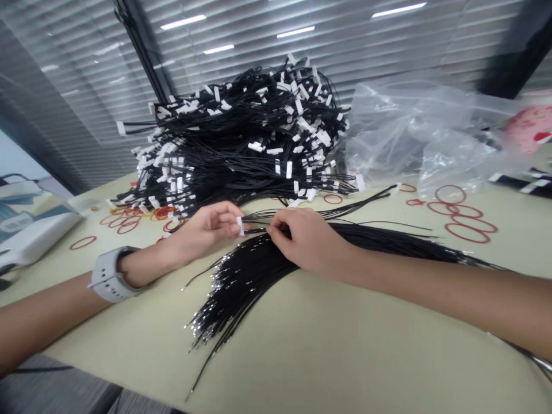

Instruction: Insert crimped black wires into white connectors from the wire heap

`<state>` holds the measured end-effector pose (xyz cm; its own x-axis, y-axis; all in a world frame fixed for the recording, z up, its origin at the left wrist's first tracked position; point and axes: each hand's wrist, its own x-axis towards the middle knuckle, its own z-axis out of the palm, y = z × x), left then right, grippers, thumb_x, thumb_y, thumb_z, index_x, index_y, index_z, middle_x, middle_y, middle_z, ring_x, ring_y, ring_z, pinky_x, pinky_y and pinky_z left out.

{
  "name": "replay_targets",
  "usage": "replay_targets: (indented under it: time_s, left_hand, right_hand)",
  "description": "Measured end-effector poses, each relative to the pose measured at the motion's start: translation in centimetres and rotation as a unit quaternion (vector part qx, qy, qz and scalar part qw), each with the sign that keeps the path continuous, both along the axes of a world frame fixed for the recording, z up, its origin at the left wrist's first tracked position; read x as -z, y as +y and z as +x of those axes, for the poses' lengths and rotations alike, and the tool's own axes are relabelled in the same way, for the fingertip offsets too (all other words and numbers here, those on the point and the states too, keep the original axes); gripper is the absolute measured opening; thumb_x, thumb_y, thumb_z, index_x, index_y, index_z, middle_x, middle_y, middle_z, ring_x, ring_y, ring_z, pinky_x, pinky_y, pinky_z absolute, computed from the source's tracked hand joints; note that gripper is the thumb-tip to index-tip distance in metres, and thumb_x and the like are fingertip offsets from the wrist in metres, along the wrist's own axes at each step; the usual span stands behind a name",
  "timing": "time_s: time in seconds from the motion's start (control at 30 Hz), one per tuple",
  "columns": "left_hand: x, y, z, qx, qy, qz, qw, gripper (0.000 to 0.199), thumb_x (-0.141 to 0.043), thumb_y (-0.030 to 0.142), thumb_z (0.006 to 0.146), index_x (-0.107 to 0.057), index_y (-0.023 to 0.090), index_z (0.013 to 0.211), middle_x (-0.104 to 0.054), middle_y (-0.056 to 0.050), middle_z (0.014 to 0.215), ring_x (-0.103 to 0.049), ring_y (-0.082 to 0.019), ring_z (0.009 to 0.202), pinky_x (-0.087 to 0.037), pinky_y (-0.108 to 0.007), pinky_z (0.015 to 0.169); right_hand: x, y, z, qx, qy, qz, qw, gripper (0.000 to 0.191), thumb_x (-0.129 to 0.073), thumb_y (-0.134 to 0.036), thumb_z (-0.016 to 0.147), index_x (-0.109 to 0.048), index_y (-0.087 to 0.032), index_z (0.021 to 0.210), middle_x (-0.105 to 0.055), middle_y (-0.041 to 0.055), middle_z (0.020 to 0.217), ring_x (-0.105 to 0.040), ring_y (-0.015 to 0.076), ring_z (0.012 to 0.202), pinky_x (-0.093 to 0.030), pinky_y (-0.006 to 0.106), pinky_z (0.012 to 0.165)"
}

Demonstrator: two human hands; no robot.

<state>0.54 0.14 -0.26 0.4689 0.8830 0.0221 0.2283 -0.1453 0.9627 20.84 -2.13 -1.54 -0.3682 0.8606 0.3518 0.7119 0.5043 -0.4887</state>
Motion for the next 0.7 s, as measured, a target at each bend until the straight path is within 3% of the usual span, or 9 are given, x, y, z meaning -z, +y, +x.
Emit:
replay_targets:
  time_s: [0.4,0.53,0.7]
  left_hand:
    - [-0.4,-0.4,0.2,0.028,0.054,0.05,0.997,0.01,-0.057,0.015,0.074,-0.049,0.014,0.081,-0.058,-0.001,0.072,-0.057,-0.01,0.07,-0.043,-0.023,0.067]
    - [-0.6,-1.3,0.3,0.037,0.073,0.071,0.994,0.008,-0.055,0.015,0.076,-0.051,0.014,0.083,-0.059,-0.001,0.075,-0.055,-0.009,0.069,-0.042,-0.021,0.063]
    - [-0.6,-1.3,0.5,0.029,0.037,0.04,0.998,0.01,-0.056,0.014,0.076,-0.049,0.014,0.083,-0.059,-0.001,0.074,-0.056,-0.01,0.07,-0.042,-0.023,0.065]
  right_hand:
    - [0.0,-0.2,-0.2,-0.016,0.01,-0.017,1.0,0.022,-0.046,-0.03,0.08,-0.056,-0.016,0.067,-0.053,-0.0022,0.058,-0.04,0.0054,0.048,-0.029,0.022,0.052]
    - [0.1,-0.2,-0.2,-0.051,0.024,0.002,0.998,0.021,-0.045,-0.029,0.082,-0.055,-0.016,0.069,-0.052,-0.0023,0.059,-0.041,0.0058,0.05,-0.03,0.022,0.052]
    - [0.1,-0.5,-0.1,-0.07,0.018,0.054,0.996,0.017,-0.042,-0.024,0.084,-0.051,-0.016,0.073,-0.051,-0.0013,0.065,-0.044,0.0077,0.059,-0.032,0.022,0.057]
